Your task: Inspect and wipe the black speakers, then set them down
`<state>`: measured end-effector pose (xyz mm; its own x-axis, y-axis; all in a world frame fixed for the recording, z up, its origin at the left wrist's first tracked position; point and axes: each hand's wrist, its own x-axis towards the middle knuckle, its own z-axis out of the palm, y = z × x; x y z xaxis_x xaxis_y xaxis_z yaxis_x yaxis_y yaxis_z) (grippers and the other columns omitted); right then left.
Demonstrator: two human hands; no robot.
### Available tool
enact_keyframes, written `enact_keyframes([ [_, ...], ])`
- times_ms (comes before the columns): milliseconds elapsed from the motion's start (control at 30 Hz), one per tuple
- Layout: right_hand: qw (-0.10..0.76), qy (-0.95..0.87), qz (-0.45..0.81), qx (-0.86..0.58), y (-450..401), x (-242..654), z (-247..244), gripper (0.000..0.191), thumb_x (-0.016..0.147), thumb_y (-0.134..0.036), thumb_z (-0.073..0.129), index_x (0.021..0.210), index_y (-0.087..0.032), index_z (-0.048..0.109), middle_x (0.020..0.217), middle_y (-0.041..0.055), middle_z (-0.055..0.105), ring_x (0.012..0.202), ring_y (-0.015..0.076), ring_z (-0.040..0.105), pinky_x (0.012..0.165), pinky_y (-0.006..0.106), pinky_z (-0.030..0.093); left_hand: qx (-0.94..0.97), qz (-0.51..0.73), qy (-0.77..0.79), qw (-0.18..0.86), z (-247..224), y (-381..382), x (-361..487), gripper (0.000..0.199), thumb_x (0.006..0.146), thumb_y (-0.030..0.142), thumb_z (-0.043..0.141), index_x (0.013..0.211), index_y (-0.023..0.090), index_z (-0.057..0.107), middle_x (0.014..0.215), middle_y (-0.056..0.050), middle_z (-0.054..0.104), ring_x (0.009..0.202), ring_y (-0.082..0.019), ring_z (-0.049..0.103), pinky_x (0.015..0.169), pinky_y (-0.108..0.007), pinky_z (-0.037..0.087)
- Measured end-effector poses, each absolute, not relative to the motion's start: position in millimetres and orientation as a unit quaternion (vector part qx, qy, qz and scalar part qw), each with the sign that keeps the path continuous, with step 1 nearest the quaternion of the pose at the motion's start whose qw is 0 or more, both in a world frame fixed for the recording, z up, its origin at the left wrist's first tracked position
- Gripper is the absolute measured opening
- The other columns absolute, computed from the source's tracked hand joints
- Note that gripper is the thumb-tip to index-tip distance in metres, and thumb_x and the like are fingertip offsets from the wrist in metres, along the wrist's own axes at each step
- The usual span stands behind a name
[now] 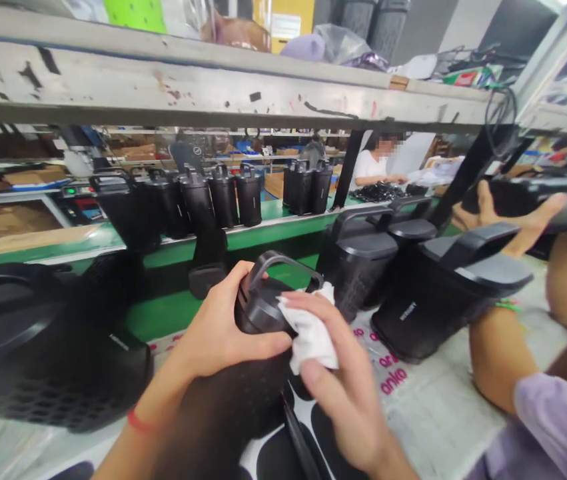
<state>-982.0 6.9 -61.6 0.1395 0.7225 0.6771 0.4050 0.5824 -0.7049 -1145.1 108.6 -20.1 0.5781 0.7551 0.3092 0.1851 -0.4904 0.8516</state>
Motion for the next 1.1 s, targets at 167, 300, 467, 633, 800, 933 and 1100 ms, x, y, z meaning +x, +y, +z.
enact_keyframes([
  [167, 0.583, -0.689, 0.075, -0.424, 18, -1002, -55, 0.031, 0.104, -0.027, 0.042, 0.133, -0.024, 0.052, 0.137, -0.0008, 0.059, 0.132, 0.0129, 0.049, 0.123, 0.031, 0.017, 0.775, 0.375, 0.326, 0.391, -20, 94, -1147, 0.062, 0.056, 0.029, 0.084, 0.108, 0.024, 0.051, 0.094, 0.005, 0.064, 0.082, -0.016, 0.061, 0.072, -0.023, 0.048],
  [300, 0.603, -0.705, 0.077, -0.366, 21, -994, -57, 0.028, 0.101, -0.017, 0.05, 0.126, -0.021, 0.061, 0.13, 0.0005, 0.066, 0.126, 0.0135, 0.056, 0.114, 0.029, 0.037, 0.767, 0.412, 0.31, 0.382, -24, 93, -1157, 0.065, 0.054, 0.039, 0.086, 0.108, 0.024, 0.052, 0.096, 0.004, 0.066, 0.083, -0.017, 0.063, 0.074, -0.024, 0.05],
  [467, 0.614, -0.617, 0.115, -0.478, 13, -953, -102, 0.024, 0.099, -0.025, 0.055, 0.117, -0.025, 0.071, 0.123, 0.0024, 0.071, 0.118, 0.0208, 0.064, 0.105, 0.037, 0.05, 0.769, 0.397, 0.325, 0.382, -20, 86, -1159, 0.06, 0.05, 0.034, 0.083, 0.102, 0.023, 0.054, 0.092, 0.002, 0.066, 0.08, -0.019, 0.063, 0.069, -0.025, 0.051],
  [633, 0.669, -0.349, 0.132, -0.642, -21, -939, -112, 0.036, 0.096, -0.052, 0.057, 0.115, -0.026, 0.074, 0.128, 0.0063, 0.068, 0.121, 0.0313, 0.063, 0.106, 0.051, 0.049, 0.755, 0.408, 0.359, 0.368, -20, 72, -1156, 0.064, 0.052, 0.034, 0.076, 0.111, 0.025, 0.054, 0.101, -0.001, 0.069, 0.09, -0.025, 0.067, 0.07, -0.03, 0.054],
  [800, 0.637, -0.607, 0.048, -0.473, -34, -984, -50, 0.027, 0.093, -0.021, 0.064, 0.118, -0.03, 0.073, 0.12, -0.0039, 0.072, 0.111, 0.0154, 0.069, 0.104, 0.024, 0.051, 0.763, 0.419, 0.362, 0.333, -24, 59, -1151, 0.099, 0.056, 0.042, 0.08, 0.142, 0.028, 0.035, 0.128, -0.008, 0.063, 0.116, -0.035, 0.062, 0.092, -0.041, 0.053],
  [933, 0.516, -0.742, 0.132, -0.407, -15, -996, -9, 0.031, 0.1, -0.022, 0.052, 0.125, -0.015, 0.068, 0.128, 0.0034, 0.068, 0.124, 0.0161, 0.061, 0.116, 0.026, 0.039, 0.784, 0.409, 0.345, 0.315, -28, 60, -1155, 0.117, 0.062, 0.041, 0.079, 0.156, 0.03, 0.011, 0.13, -0.008, 0.062, 0.115, -0.034, 0.065, 0.1, -0.045, 0.051],
  [1100, 0.425, -0.807, 0.194, -0.362, 16, -988, 8, 0.06, 0.097, -0.065, 0.045, 0.121, -0.014, 0.065, 0.13, 0.0096, 0.066, 0.125, 0.0239, 0.059, 0.109, 0.034, 0.043, 0.785, 0.436, 0.324, 0.299, -36, 77, -1168, 0.13, 0.058, 0.059, 0.082, 0.159, 0.029, 0.006, 0.131, -0.01, 0.062, 0.119, -0.037, 0.063, 0.102, -0.049, 0.05],
])
